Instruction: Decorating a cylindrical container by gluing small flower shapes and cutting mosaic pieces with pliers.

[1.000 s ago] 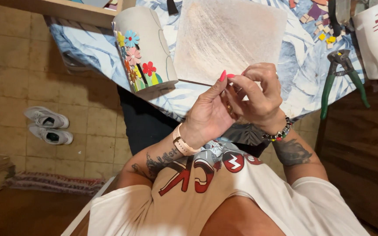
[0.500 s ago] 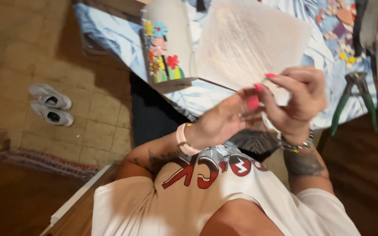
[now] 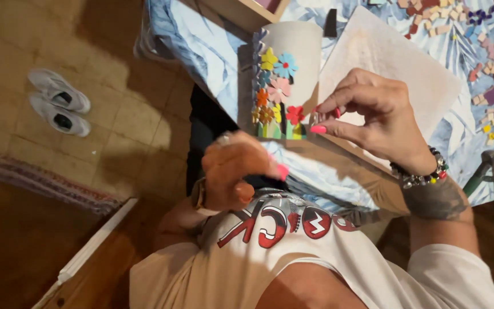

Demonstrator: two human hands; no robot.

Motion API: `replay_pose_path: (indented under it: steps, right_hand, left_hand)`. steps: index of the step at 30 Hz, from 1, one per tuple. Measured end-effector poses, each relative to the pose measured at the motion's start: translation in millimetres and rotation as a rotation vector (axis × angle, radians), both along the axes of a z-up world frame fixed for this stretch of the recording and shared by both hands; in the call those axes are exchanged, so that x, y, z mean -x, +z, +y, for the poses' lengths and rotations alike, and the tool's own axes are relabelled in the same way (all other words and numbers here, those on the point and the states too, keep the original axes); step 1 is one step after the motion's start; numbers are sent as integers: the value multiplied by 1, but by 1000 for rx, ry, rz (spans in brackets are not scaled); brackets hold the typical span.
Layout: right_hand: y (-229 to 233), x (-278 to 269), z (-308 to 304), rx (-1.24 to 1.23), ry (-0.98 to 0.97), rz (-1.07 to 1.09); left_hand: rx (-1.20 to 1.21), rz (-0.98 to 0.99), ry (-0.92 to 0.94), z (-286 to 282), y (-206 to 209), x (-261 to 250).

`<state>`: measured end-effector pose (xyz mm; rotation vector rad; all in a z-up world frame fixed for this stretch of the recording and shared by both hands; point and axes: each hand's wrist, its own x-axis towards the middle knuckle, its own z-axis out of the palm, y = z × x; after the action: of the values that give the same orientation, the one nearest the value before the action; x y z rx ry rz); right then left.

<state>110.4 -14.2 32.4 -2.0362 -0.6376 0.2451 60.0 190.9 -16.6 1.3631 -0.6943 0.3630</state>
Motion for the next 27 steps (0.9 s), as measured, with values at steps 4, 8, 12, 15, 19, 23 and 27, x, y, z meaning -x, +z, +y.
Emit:
replay_pose_path:
  steps: [4,8,12,15,19,23,27]
  right_hand:
    - [2,-20,16,142,50,22]
    - [4,-29,21,198,95,43]
    - [8,-33,25,299,101,80]
    - [9,-35,27,337,100,104]
    - [11,-40,28,379,122,125]
    - [11,-42,29,398,141,113]
    - [12,-44,30,413,150,132]
  left_hand:
    - [-284,-189,380,5,-16,-21]
    - [-370,-153,491,5,-27,-30]
    - [-390,-123,511,0,-39,-35]
    - [-356,-81,460,-2,-42,-37]
    - [-369,-96,414,1,-42,-41]
    - [-347,-57,395,1,-45,-41]
    - [-361,-55,341,5,-45,-43]
